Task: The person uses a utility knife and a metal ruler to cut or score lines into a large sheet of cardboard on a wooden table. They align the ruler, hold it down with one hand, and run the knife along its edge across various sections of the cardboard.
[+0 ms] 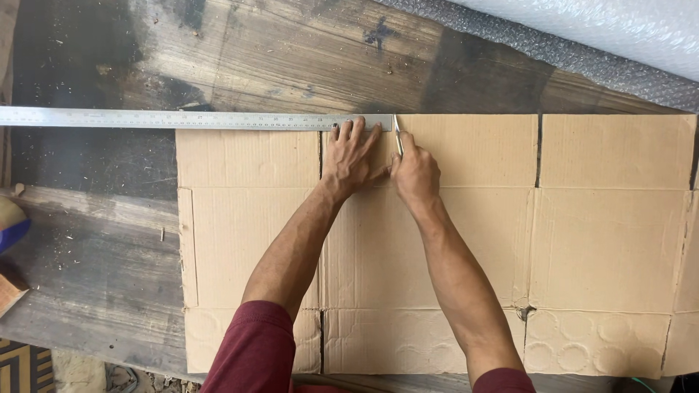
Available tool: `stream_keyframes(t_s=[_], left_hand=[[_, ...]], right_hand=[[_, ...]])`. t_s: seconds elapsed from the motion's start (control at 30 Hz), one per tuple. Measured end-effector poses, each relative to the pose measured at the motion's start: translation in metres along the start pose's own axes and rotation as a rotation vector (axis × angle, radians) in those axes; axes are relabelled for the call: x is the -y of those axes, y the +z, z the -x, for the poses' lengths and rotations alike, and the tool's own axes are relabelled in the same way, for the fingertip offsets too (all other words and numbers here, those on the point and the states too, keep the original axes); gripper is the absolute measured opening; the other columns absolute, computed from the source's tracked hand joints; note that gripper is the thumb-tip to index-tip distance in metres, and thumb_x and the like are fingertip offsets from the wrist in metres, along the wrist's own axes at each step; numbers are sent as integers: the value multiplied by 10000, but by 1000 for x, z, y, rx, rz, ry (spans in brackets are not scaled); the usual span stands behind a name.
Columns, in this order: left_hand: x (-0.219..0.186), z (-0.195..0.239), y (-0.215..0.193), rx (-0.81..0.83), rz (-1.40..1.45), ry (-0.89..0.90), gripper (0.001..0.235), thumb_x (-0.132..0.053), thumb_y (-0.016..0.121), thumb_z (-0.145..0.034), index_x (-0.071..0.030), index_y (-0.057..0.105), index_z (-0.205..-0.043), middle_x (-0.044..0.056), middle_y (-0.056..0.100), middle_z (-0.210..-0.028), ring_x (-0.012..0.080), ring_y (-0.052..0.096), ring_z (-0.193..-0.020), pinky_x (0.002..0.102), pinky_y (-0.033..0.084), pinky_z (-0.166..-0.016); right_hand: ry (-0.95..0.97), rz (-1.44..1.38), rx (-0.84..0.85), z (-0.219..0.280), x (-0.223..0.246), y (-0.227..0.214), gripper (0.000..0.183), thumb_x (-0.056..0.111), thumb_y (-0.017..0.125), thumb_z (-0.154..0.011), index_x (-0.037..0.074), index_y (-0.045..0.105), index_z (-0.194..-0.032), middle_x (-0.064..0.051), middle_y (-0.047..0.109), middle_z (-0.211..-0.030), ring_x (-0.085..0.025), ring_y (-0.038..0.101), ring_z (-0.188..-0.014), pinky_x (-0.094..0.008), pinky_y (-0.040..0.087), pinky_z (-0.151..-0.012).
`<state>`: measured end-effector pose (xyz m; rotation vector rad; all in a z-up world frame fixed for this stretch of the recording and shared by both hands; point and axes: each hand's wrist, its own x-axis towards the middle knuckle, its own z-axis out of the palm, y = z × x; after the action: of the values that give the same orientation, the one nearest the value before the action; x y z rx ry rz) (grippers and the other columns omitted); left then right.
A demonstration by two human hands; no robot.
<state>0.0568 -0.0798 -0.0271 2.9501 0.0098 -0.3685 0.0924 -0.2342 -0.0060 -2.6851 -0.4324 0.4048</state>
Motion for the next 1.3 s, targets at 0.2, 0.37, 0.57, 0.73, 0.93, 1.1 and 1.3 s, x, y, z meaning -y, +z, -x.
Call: stream_keyframes(t_s=[0.2, 0.37, 0.57, 0.73, 0.93, 1.1, 1.3], left_hand=[[0, -7, 4, -42, -17, -7, 770, -731, 481, -927, -256, 434, -1532, 129, 407, -1419, 290, 424, -1354, 532, 425, -1148], [1, -4, 3, -34, 11, -8, 726, -709, 418, -973, -254, 436, -1538, 130, 407, -1446, 281, 416, -1362, 528, 400, -1164], [1, -6, 7, -76, 17, -18, 660, -663, 437, -999, -255, 467, -1517, 119, 405, -1415, 268, 427, -1328, 525, 413, -1153], [1, -4, 4, -83, 20, 3, 653, -651, 448, -999, -243, 468, -1507, 110, 408, -1414, 277, 444, -1321, 538, 417, -1151], [1, -3, 7, -112, 27, -15, 653, -667, 469, -988, -249, 486, -1489, 112, 408, -1393, 273, 445, -1301, 531, 413, -1148], [-1, -3, 9, -167, 33, -21, 663, -671, 519, -954, -241, 514, -1460, 109, 423, -1357, 277, 472, -1266, 528, 431, -1128], [-2, -3, 9, -162, 33, -26, 661, -654, 548, -942, -241, 518, -1458, 105, 416, -1365, 282, 459, -1271, 530, 417, -1128]], right_hand=[[18, 66, 35, -2, 7, 4, 420, 100, 605, -976, 153, 537, -1387, -204, 724, -1055, -383, 740, -984, -562, 616, -824], [-7, 68, 91, -1, 7, -3, 491, 67, 608, -945, 119, 526, -1426, -246, 716, -1079, -415, 729, -1009, -570, 611, -841], [-25, 71, 96, -2, 13, -5, 525, 22, 604, -929, 60, 535, -1448, -286, 716, -1067, -430, 729, -1003, -578, 614, -836], [-9, 96, 125, -1, 13, -7, 555, 46, 600, -913, 73, 524, -1462, -265, 721, -1078, -428, 725, -1016, -583, 602, -859], [-27, 120, 115, 9, 25, -15, 552, -18, 585, -899, 13, 543, -1448, -287, 722, -1067, -430, 734, -997, -562, 623, -817], [-21, 111, 161, 19, 21, -13, 567, -30, 593, -903, -14, 513, -1465, -319, 710, -1065, -459, 725, -1001, -586, 611, -828], [-28, 118, 161, 23, 15, -8, 564, -30, 595, -900, -16, 518, -1459, -318, 710, -1053, -450, 732, -983, -574, 619, -803]])
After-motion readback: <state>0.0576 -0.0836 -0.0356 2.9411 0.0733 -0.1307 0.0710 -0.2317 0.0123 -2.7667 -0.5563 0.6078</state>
